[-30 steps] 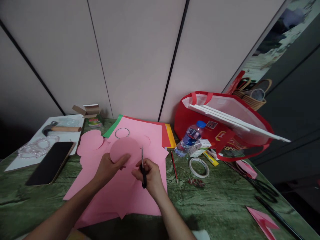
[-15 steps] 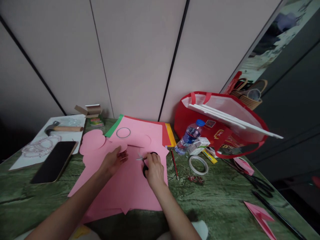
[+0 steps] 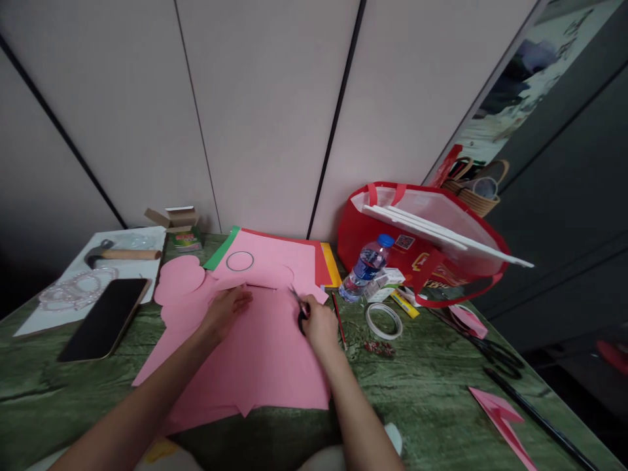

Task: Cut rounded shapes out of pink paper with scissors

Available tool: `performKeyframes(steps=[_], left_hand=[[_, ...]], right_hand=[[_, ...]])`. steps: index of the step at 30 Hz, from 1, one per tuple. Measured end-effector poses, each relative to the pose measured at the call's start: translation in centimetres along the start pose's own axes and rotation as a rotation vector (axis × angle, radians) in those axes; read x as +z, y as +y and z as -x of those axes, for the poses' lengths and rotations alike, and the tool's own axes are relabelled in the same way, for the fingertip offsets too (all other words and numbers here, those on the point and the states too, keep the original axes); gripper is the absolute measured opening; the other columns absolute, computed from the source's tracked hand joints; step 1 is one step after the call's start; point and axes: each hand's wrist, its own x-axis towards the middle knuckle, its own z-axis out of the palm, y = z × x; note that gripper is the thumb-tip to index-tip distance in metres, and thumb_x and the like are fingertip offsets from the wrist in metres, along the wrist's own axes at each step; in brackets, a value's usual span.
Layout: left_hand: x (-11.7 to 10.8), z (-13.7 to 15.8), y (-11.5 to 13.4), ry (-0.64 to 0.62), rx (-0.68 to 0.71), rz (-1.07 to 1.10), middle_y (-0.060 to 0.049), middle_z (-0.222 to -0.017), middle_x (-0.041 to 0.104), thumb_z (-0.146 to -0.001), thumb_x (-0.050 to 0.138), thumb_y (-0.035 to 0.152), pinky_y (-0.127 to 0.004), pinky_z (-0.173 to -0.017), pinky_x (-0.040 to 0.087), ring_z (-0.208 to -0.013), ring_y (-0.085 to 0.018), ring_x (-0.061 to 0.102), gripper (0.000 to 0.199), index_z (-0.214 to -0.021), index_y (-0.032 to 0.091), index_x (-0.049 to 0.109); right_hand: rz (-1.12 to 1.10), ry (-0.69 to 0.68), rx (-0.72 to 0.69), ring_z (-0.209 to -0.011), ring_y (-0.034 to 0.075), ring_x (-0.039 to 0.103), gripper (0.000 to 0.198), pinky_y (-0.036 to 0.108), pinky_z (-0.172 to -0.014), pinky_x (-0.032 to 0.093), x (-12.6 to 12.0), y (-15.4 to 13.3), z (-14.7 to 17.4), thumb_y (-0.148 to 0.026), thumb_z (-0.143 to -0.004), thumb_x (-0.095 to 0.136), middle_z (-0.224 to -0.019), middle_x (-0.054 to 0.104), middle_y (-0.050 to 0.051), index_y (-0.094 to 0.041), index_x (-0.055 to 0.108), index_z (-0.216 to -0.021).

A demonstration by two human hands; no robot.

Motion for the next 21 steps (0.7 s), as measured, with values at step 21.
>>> performKeyframes(steps=[21], left_hand=[[1.4, 3.4, -0.3, -0.452, 0.385, -0.492, -0.002, -0.080, 0.067, -0.068, 0.061, 0.033, -0.033, -0.081, 0.043, -0.082, -0.020, 0.060, 0.021, -0.083, 0.019, 0.065]], right_hand=[[-0.103, -0.155, -0.074, -0.073, 0.027, 0.065, 0.035, 0.027, -0.056, 0.040, -0.2, -5.5, 2.5, -0.024, -0.071, 0.060, -0.081, 0.071, 0.009, -0.017, 0.056, -0.105]])
